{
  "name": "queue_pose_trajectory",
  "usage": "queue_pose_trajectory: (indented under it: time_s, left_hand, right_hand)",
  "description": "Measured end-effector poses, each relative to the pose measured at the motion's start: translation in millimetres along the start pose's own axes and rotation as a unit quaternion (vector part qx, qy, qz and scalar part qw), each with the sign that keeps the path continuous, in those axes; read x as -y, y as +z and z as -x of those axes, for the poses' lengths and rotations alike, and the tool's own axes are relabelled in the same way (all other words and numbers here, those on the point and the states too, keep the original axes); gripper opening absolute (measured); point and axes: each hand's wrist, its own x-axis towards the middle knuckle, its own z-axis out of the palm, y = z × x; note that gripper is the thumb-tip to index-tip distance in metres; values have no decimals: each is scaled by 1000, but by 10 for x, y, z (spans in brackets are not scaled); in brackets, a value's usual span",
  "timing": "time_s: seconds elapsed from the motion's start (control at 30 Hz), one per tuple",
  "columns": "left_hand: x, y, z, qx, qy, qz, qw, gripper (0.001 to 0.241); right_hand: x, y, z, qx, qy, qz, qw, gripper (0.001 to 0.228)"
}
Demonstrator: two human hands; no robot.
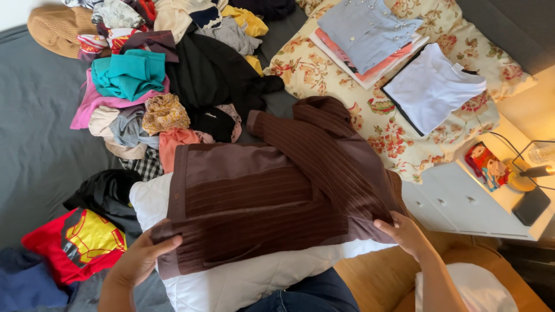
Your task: The person folds a brown jacket, a black top, and a yellow top on a white pillow placed on a bed. They smooth out each garment and fold it into a compact shape before setting it aside.
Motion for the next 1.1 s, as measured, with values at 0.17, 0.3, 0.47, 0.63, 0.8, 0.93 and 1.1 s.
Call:
queue_pose_trajectory:
  time_s: [0.17, 0.3, 0.47, 0.63, 0.8, 0.93, 1.1]
  left_hand:
    - [267, 90, 191, 46, -21, 146, 988, 53]
    - [560, -2, 234, 55, -87, 136, 985, 53]
    - [517, -85, 166, 90, 64, 15, 994, 48]
    - [524, 3, -219, -109, 25, 78, 991, 41]
    - [385, 346, -235, -273, 68, -251, 926, 42]
    - [-151, 667, 59, -370, -56, -404, 835, 45]
    - [-696, 1135, -174, -424, 304, -464, 716, 48]
  right_hand:
    - [-128, -169, 99, 47, 7, -48, 998, 57]
    - [-255, -188, 206, 56, 15, -12, 998, 58]
    - [-314, -194, 95, 13, 1, -88, 996, 57]
    - [-229, -112, -15, -35, -4, -29, 999, 49]
    - [414, 149, 263, -96, 72, 233, 965, 42]
    - [348, 373, 169, -174, 49, 345, 921, 39]
    - [673, 592, 284, -288, -127, 372, 873, 43]
